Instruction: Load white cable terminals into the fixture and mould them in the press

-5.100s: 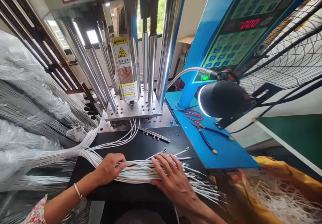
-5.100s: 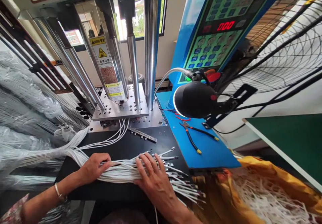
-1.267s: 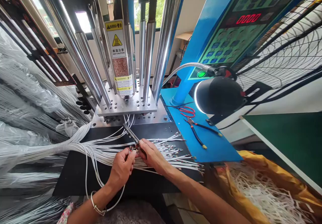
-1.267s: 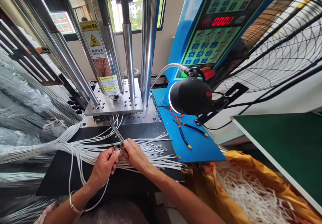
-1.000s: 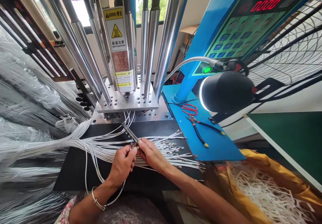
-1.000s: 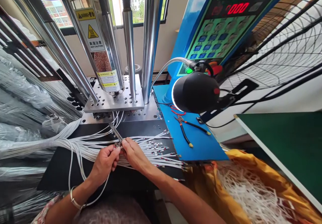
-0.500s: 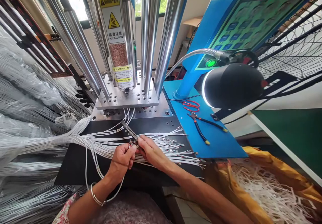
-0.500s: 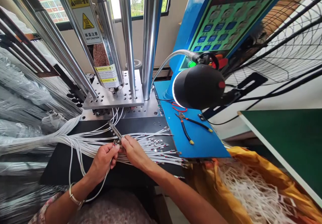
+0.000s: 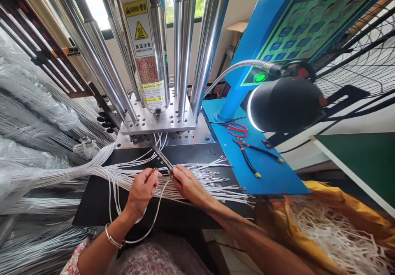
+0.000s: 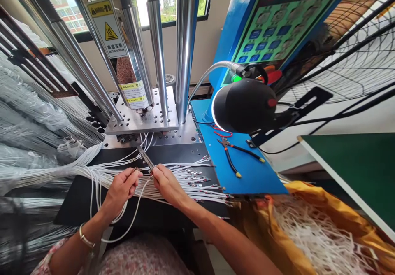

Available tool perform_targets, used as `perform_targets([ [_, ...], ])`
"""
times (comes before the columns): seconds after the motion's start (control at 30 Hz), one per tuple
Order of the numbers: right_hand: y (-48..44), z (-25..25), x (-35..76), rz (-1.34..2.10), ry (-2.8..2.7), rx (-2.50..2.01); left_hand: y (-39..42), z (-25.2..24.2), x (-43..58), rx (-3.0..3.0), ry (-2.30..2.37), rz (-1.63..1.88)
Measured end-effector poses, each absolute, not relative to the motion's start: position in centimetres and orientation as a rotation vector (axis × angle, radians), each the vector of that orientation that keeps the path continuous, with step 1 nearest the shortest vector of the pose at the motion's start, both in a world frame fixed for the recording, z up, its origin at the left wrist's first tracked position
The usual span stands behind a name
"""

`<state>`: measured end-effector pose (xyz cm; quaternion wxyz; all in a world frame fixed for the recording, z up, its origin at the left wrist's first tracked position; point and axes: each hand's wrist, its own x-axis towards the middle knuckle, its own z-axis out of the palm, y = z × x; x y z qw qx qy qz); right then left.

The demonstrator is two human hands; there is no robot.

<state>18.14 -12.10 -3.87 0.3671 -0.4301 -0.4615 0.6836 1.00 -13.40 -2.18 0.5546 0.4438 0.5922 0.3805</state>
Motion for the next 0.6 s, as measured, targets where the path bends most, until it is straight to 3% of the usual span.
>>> perform_targets([
  [0.6,-11.71,-4.04,18.46,1.628,-1.421,-1.140,-14.00,-2.08,1.95,0.921,1.280,0.725],
])
